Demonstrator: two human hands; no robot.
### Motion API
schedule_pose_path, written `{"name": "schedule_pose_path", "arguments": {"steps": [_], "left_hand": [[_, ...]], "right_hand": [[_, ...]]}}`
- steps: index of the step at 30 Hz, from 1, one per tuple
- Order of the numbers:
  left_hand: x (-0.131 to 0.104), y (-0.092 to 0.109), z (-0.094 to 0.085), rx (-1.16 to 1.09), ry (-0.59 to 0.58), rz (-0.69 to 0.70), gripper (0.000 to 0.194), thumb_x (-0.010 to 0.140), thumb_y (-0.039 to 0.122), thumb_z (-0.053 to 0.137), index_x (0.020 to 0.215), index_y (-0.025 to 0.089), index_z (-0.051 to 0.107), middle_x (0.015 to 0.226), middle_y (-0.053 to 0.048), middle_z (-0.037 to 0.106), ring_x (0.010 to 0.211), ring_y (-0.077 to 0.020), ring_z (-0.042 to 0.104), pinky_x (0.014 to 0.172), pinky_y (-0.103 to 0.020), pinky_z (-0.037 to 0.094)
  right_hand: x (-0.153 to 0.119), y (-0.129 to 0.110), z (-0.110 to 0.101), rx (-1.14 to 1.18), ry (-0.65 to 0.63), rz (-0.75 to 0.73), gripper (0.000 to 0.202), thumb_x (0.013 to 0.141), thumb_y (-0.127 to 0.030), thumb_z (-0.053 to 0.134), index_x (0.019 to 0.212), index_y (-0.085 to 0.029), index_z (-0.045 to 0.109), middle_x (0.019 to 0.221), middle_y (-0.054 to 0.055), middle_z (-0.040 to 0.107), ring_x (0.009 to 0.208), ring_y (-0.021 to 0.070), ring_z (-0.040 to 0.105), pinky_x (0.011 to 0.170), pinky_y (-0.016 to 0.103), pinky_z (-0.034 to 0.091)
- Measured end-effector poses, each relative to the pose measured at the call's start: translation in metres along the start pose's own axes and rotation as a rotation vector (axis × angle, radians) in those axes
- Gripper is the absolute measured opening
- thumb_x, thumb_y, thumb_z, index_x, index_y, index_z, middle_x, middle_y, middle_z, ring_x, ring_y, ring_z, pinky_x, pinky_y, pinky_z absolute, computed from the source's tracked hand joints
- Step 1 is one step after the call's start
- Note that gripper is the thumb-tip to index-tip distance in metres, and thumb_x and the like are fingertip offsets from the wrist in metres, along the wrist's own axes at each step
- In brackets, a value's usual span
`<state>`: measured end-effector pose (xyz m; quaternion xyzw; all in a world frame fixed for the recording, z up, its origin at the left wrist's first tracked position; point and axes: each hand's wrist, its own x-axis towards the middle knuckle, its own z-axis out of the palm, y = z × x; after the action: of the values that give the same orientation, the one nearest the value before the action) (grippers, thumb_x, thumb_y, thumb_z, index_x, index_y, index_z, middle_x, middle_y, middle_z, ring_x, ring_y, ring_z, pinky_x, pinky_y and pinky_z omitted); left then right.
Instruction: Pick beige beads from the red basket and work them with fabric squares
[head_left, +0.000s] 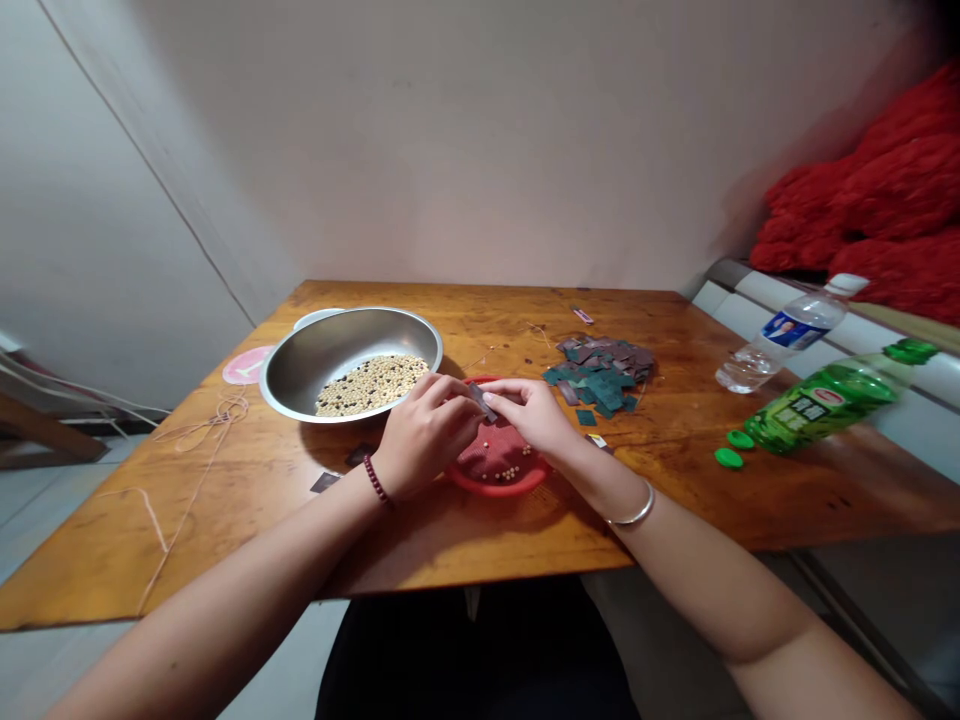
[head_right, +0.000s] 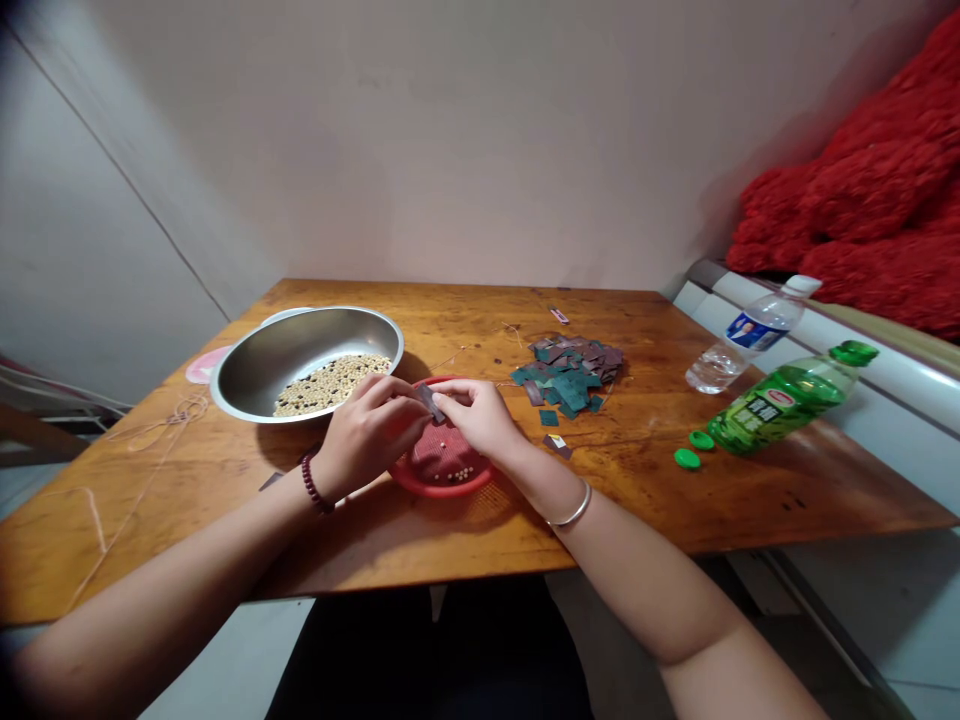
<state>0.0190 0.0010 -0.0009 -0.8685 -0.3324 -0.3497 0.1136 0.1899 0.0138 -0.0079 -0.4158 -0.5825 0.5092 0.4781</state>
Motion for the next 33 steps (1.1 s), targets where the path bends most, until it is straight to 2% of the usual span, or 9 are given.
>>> {"name": "schedule_pose_path", "arguments": {"steps": [33], "left_hand": [[-0.0016,0.0025,0.0015,-0.031,-0.025,-0.010,0.009,0.082,0.024,0.055,0.085,0.021,0.064,0.092,-0.004,0.061,0.087,-0.0154,0.050,0.078,-0.030,0.048]], "right_hand": [[0.0008,-0.0001,0.0000,-0.020,0.022,-0.009,0.028,0.071,-0.032,0.063,0.090,-0.014,0.070,0.082,0.007,0.071,0.065,0.0150,0.062,0.061,0.027,0.050]]}}
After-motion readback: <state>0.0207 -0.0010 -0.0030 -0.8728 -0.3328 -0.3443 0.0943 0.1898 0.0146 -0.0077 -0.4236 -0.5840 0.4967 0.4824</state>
